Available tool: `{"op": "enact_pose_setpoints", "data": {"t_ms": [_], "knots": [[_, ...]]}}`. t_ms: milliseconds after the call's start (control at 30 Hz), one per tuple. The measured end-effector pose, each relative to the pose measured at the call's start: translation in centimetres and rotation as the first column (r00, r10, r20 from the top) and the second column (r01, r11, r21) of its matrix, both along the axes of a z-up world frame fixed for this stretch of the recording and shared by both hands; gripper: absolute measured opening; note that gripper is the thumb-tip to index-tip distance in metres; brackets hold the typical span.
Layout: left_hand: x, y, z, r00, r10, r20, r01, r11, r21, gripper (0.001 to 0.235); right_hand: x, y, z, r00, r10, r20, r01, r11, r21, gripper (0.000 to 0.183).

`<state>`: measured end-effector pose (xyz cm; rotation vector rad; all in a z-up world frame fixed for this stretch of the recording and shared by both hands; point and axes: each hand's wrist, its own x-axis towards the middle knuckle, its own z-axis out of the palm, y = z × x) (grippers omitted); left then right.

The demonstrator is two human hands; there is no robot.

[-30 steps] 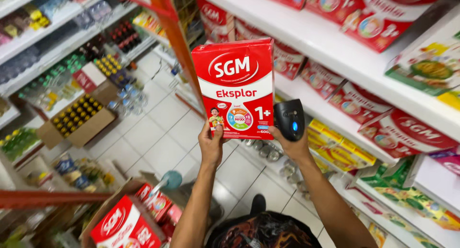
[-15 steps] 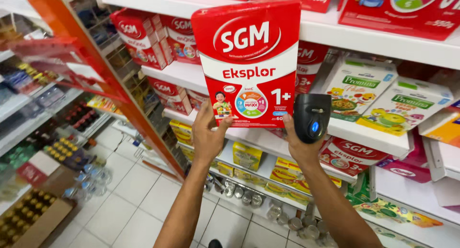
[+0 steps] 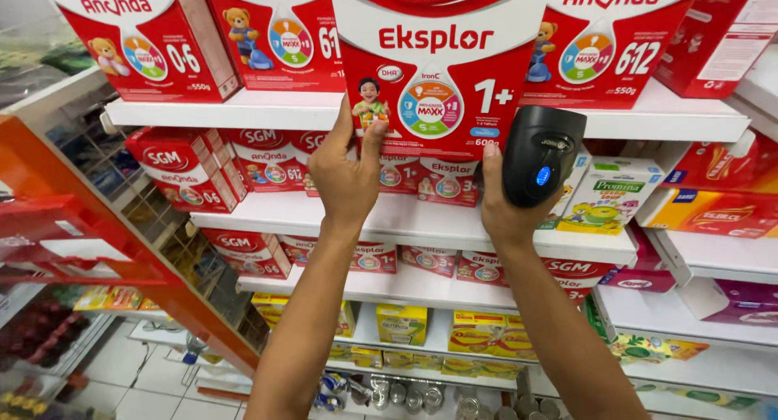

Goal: The person wipes a store shelf with a cloth and spray bottle, then picks up boxes of SGM Eksplor and Anonda baby formula from a cardboard box, scans them with a barcode scanner, and places them on the shelf.

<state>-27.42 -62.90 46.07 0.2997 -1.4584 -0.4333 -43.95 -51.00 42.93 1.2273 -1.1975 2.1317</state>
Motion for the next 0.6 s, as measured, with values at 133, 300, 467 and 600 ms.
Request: {"op": "enact_pose_setpoints", "data": {"t_ms": [133,300,467,600], "knots": [[-0.8,-1.7,2.0,0.998,0.047,-0.040,-0.052,0.990,-0.131,0.054,0.0,-2.0,2.0,0.994,0.028,0.101,-0.023,0.999,-0.048,0.044],[-2.5,-4.3,3.2,0.999,0.042,-0.026,-0.044,0.996,-0.073,0.055,0.9,-2.2,4.7,0.956,-0.127,-0.263,0.137,0.990,0.021,0.055],[-3.2,-6.1,2.8,0.973,0.195,0.125,-0.197,0.980,0.003,0.059,0.6,-1.2,6.5,0.775,-0.307,-0.552,0.456,0.876,0.154,0.070],[-3.1,-6.5,2.5,0.949,0.253,0.190,-0.249,0.967,-0.042,0.060,0.1,-1.2,6.0,0.813,-0.256,-0.523,0.449,0.847,0.284,0.067]]}}
